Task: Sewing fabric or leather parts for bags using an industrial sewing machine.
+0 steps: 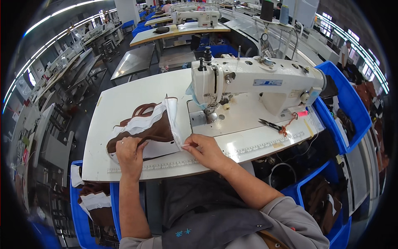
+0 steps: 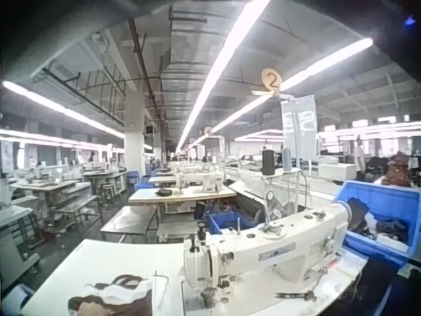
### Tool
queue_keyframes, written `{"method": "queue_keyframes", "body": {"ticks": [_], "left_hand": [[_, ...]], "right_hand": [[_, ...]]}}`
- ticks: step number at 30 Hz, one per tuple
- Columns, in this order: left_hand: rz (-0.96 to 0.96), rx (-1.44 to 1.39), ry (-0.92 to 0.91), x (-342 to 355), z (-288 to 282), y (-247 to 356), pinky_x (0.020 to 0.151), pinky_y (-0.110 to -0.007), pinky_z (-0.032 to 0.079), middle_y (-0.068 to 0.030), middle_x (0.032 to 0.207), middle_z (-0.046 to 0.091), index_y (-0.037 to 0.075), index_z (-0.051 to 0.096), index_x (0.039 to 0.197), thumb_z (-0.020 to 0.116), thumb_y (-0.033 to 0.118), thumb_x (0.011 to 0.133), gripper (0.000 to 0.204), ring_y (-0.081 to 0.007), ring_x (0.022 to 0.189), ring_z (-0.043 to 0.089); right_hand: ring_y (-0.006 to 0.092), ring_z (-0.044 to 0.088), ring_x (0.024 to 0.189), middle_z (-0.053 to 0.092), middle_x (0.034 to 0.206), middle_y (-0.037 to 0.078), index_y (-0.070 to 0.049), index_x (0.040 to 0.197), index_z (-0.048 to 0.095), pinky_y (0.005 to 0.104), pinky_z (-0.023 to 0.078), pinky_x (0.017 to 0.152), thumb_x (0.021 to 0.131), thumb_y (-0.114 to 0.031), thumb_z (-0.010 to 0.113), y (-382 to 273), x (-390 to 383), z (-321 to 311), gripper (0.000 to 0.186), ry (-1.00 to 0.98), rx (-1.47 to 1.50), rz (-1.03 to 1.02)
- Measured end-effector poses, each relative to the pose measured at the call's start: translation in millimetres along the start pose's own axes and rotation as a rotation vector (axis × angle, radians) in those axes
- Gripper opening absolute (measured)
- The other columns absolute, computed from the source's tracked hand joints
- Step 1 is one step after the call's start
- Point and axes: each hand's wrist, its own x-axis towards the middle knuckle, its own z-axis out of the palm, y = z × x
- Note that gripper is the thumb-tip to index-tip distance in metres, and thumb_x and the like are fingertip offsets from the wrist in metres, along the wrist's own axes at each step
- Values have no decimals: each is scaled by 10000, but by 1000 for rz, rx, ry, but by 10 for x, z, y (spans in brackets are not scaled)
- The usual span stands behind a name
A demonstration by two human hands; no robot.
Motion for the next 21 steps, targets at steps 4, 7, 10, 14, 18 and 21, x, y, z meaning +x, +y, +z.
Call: {"method": "queue_keyframes", "body": {"ticks": [4, 7, 10, 14, 18, 21], "left_hand": [[26, 115, 70, -73, 221, -112, 685, -410, 366, -91, 756, 549, 29, 626, 874, 746, 131, 831, 163, -297, 728, 501], [47, 152, 85, 5, 187, -199, 691, -414, 374, -101, 766, 559, 22, 618, 876, 730, 181, 868, 194, -306, 734, 517], [-67, 146, 368, 280, 40, -382, 687, -428, 390, -124, 772, 572, 22, 598, 858, 677, 197, 929, 205, -341, 748, 553], [-522, -233, 721, 688, -285, -680, 783, -324, 476, -82, 910, 650, -5, 626, 961, 628, 321, 1007, 329, -215, 843, 599], [-837, -903, 1051, 766, -298, -875, 902, -384, 501, -69, 1074, 649, 3, 588, 1158, 511, 416, 1051, 433, -267, 968, 617], [-1113, -1531, 884, 521, -156, -712, 973, -440, 506, -104, 1211, 606, 17, 526, 1248, 351, 459, 1084, 503, -278, 1105, 587]], "right_hand": [[240, 681, 783, 696, 869, 124, -17, 968, 663, 332, 547, 738, 940, -172, 692, 19, 1, 7, 160, 14, -21, 11], [273, 688, 749, 692, 843, 132, -23, 947, 660, 349, 557, 718, 935, -188, 696, -7, 13, 21, 169, 13, -29, 12], [277, 682, 736, 692, 836, 131, -26, 938, 663, 350, 554, 705, 932, -195, 699, 0, 33, 24, 173, -7, -42, 14], [287, 670, 719, 691, 833, 129, -30, 931, 665, 354, 547, 681, 926, -200, 701, 14, 33, 31, 174, -34, -92, -2], [287, 663, 703, 678, 811, 123, -35, 915, 662, 367, 531, 658, 919, -199, 703, -9, 35, 19, 169, -67, -141, -10], [287, 654, 690, 666, 789, 125, -37, 907, 661, 365, 525, 646, 911, -194, 710, 23, 16, 30, 165, -79, -158, -22]]}}
